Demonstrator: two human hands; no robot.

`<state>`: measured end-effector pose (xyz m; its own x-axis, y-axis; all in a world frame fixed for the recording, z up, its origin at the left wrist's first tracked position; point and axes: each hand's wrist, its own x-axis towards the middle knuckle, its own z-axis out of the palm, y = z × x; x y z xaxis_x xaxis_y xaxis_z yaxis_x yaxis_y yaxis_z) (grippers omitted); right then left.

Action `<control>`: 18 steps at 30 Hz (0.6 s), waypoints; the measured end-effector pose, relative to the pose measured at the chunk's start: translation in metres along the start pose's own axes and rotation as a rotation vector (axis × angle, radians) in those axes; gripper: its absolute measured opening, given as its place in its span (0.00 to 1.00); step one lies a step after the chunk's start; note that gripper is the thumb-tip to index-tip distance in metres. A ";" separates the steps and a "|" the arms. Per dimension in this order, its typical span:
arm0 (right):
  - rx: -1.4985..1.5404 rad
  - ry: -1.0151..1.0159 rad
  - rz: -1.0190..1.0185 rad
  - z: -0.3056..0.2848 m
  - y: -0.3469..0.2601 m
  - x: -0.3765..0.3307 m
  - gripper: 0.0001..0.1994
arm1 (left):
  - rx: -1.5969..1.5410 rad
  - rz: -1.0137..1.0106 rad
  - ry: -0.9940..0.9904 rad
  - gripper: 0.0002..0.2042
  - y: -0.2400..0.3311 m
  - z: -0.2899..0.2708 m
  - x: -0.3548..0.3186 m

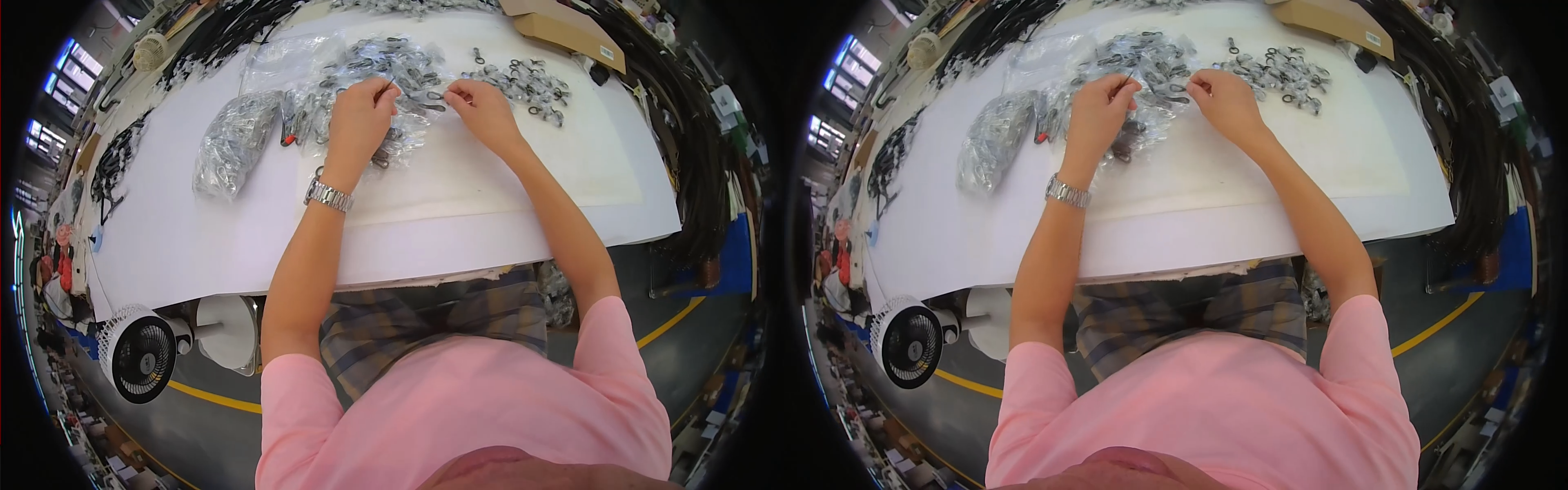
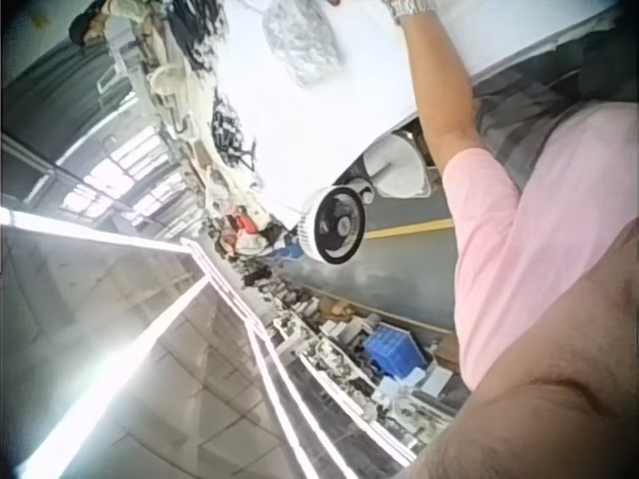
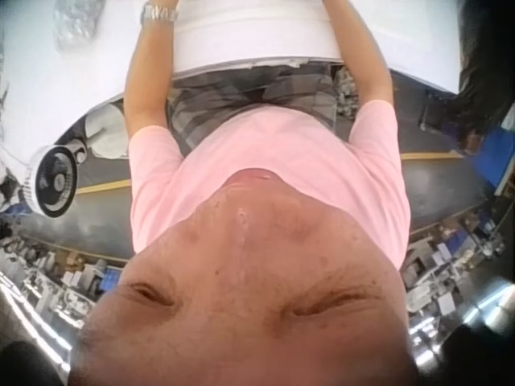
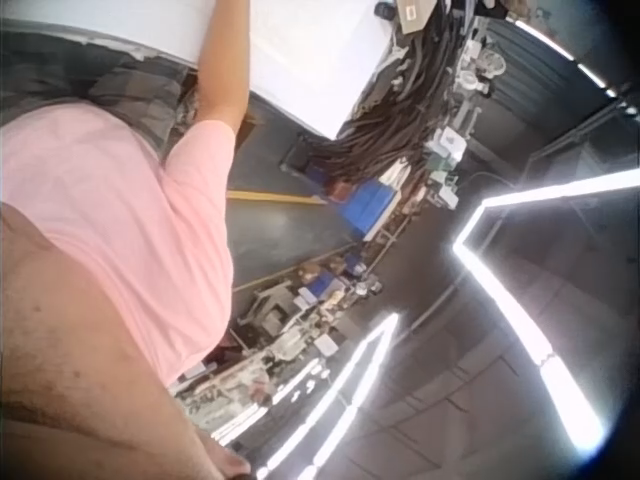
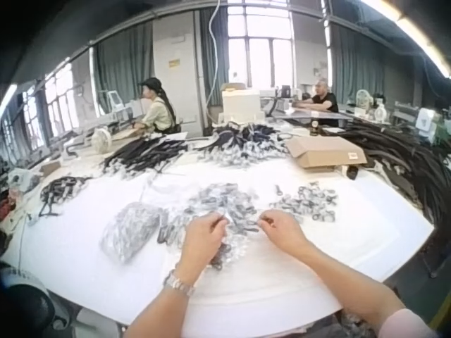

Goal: Attaching small metal rings to thin yellow cords in a factory setting.

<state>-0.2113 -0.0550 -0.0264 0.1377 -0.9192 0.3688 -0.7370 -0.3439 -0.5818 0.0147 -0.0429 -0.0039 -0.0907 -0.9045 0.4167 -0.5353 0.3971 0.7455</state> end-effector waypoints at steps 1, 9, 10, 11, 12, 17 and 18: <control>0.191 0.012 0.063 -0.001 -0.004 -0.001 0.10 | 0.011 0.056 0.019 0.10 -0.008 0.003 0.001; 0.941 -0.292 0.248 0.003 -0.021 -0.007 0.10 | -0.239 -0.187 -0.191 0.17 0.000 0.001 0.002; 0.998 -0.322 0.267 0.002 -0.023 -0.009 0.10 | -0.356 -0.208 -0.182 0.15 0.002 -0.001 0.002; 1.003 -0.318 0.270 0.000 -0.026 -0.011 0.10 | -0.472 -0.228 -0.172 0.14 0.002 -0.003 0.002; 1.036 -0.327 0.276 -0.002 -0.027 -0.013 0.10 | -0.470 -0.227 -0.182 0.14 0.002 -0.003 0.002; 1.046 -0.306 0.250 -0.001 -0.019 -0.013 0.10 | -0.217 -0.211 -0.019 0.18 0.004 0.004 -0.002; 1.038 -0.300 0.240 -0.003 -0.018 -0.013 0.10 | -0.213 -0.208 -0.027 0.18 0.007 0.004 -0.003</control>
<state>-0.2019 -0.0365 -0.0185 0.3240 -0.9444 0.0564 0.1277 -0.0154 -0.9917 0.0078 -0.0386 -0.0023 -0.0215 -0.9726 0.2313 -0.3567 0.2236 0.9070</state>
